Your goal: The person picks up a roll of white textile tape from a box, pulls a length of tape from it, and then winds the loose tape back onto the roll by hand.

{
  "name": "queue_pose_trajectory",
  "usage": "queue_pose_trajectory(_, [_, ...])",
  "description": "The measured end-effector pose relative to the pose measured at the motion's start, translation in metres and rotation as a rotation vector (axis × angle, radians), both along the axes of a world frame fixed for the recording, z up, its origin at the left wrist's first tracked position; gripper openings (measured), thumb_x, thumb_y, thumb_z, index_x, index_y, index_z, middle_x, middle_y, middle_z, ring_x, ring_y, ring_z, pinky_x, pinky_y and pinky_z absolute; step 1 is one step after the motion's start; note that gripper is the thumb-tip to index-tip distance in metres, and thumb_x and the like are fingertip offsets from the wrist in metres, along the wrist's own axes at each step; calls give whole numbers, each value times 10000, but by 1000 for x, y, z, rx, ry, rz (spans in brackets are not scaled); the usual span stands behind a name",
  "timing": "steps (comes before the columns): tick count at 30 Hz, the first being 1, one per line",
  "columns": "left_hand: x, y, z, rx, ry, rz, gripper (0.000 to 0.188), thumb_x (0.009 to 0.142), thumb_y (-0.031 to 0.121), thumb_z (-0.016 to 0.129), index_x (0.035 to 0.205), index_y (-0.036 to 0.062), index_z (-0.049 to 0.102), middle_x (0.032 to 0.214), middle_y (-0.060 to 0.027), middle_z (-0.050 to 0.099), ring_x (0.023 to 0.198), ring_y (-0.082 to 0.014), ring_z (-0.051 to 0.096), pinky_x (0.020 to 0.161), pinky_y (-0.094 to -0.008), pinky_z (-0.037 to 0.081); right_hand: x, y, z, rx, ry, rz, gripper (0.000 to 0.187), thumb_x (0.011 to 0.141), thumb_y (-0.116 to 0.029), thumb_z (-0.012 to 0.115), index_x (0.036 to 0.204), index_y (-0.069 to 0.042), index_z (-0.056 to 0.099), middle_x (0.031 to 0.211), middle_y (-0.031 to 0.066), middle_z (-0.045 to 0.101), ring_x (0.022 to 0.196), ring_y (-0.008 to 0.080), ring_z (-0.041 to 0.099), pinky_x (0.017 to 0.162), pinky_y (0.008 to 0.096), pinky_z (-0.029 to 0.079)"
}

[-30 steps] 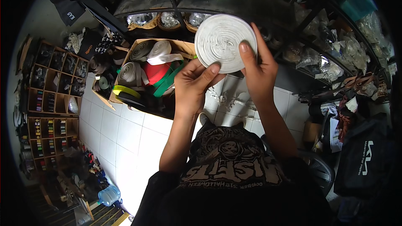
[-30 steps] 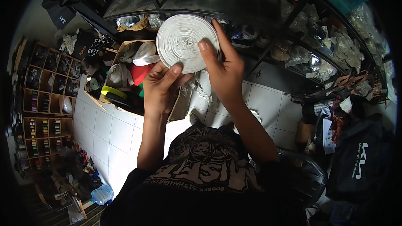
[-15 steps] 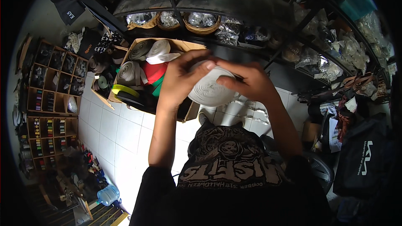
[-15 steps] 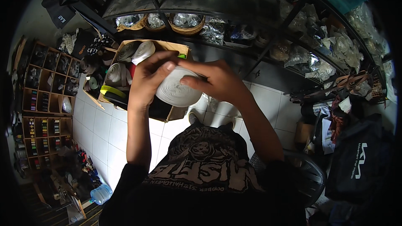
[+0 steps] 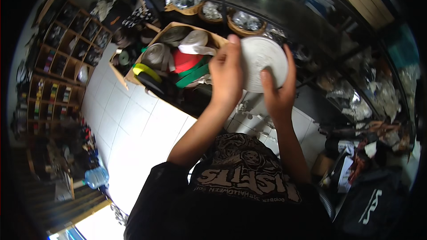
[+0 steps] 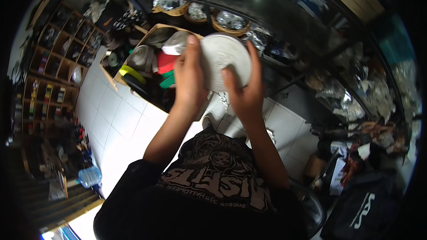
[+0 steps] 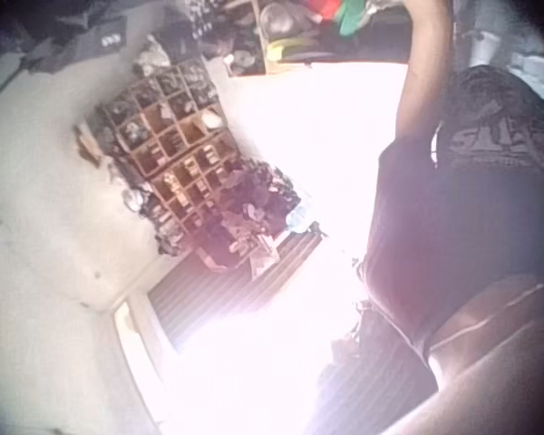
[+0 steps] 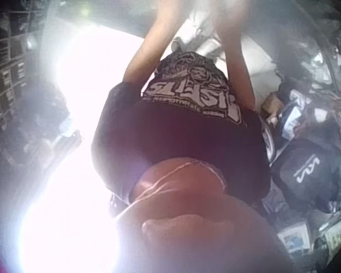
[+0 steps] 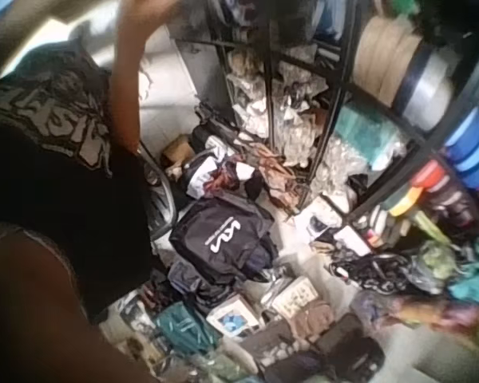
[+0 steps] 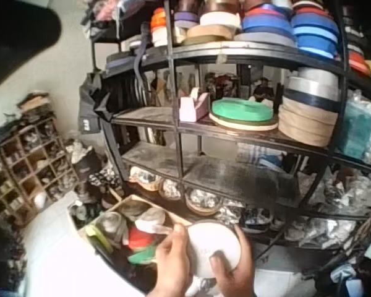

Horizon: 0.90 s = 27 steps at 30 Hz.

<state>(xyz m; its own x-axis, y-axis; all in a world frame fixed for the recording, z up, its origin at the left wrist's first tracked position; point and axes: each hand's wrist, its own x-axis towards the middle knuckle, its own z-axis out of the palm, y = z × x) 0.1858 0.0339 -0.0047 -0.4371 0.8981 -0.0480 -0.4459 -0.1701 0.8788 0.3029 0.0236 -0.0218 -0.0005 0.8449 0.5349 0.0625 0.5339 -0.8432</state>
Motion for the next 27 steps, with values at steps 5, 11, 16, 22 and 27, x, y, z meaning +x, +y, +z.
queue_pose_trajectory(5, [-14, -13, -1, 21, 202, -319, 371, 872, 349, 633, 945, -14, 640, 806, -26, 630, 728, -72, 535, 660, -219, 437, 24, 1, 6, -195, -61, 177, 596, 824, -66, 620, 1364, 9, 378, 1264, 168, 521, 1114, 222, 538, 964, 334, 412])
queue_pose_trajectory(11, [-33, -26, -15, -35, 526, -677, 386, 765, 321, 747, 955, -7, 675, 840, -91, 666, 805, -127, 607, 749, -280, 480, 61, -8, 6, -464, -344, 440, 714, 750, -191, 732, 1376, -64, 415, 1207, 147, 587, 1073, 182, 569, 921, 323, 445])
queue_pose_trajectory(16, [-6, -49, -38, 20, 717, -708, 478, 782, 439, 695, 942, -11, 673, 826, -165, 665, 789, -253, 650, 738, -337, 489, 75, -30, -26, -418, -588, 473, 796, 704, -236, 755, 1400, -120, 386, 1153, 191, 617, 1078, 253, 602, 870, 355, 489])
queue_pose_trajectory(22, [25, -81, -44, -256, 776, -529, 492, 757, 480, 704, 898, 9, 681, 820, -144, 670, 785, -257, 655, 717, -343, 494, 91, -45, -31, -546, -633, 426, 919, 679, -288, 764, 1443, -116, 281, 1147, 206, 608, 1057, 293, 606, 879, 377, 485])
queue_pose_trajectory(27, [44, -83, -58, -189, 752, -433, 478, 769, 451, 707, 902, -6, 676, 862, -157, 674, 793, -247, 658, 731, -336, 500, 109, -39, -40, -497, -593, 414, 886, 681, -329, 752, 1417, -72, 331, 1209, 210, 567, 1101, 285, 575, 908, 375, 462])
